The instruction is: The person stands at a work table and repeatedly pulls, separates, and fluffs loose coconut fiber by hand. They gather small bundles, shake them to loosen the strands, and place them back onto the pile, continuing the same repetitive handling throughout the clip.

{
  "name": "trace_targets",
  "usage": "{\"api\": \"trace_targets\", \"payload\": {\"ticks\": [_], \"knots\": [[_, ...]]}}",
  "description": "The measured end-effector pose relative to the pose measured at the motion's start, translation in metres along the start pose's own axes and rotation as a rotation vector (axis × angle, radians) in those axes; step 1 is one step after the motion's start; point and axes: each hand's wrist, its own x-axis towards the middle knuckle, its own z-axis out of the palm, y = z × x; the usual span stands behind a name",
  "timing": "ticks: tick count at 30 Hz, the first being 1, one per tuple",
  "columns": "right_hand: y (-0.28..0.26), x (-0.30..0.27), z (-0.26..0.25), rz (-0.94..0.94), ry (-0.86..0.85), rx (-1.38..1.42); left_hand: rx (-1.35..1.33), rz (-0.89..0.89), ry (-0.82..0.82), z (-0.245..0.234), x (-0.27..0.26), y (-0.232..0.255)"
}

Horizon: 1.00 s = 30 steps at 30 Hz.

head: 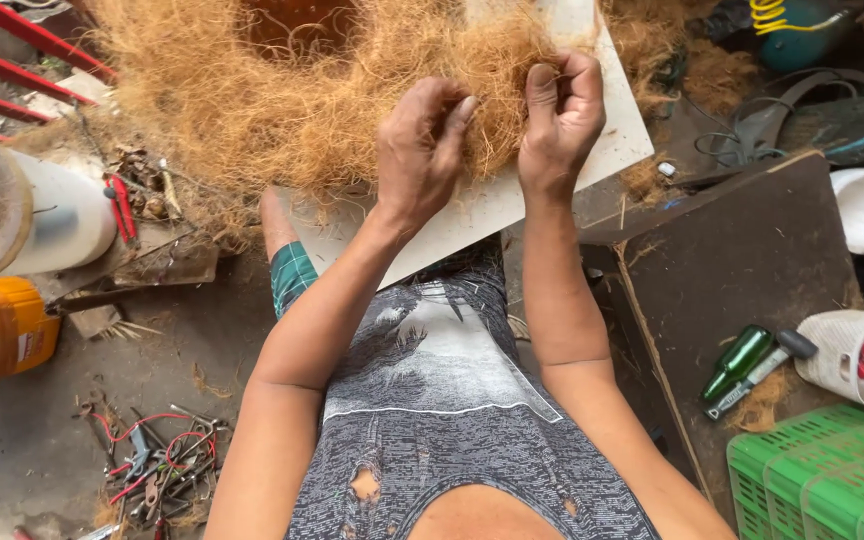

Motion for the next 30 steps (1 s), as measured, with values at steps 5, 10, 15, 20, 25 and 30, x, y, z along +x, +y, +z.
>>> {"api": "trace_targets", "payload": {"ticks": [5, 10, 15, 20, 25, 30], "knots": [[0.006, 0.012, -0.018, -0.07, 0.05, -0.134, -0.045, -0.074, -0.011, 0.0, -0.009, 0.003], [0.01, 0.008, -0.019, -0.091, 0.027, -0.171, -0.129, -0.18, 0.025, -0.003, -0.006, 0.019], [0.016, -0.004, -0.017, -0.062, -0.016, -0.211, 0.022, 0.009, -0.057, 0.01, -0.003, 0.01], [0.022, 0.014, -0.033, -0.066, 0.066, -0.204, 0.05, 0.029, -0.087, 0.002, -0.018, 0.011], [0.06, 0.049, -0.082, -0.021, 0.32, 0.081, -0.006, 0.169, -0.071, -0.014, -0.06, 0.008], [0.032, 0.058, -0.081, -0.14, 0.3, -0.007, 0.317, -0.037, -0.492, -0.018, -0.098, -0.016]]}}
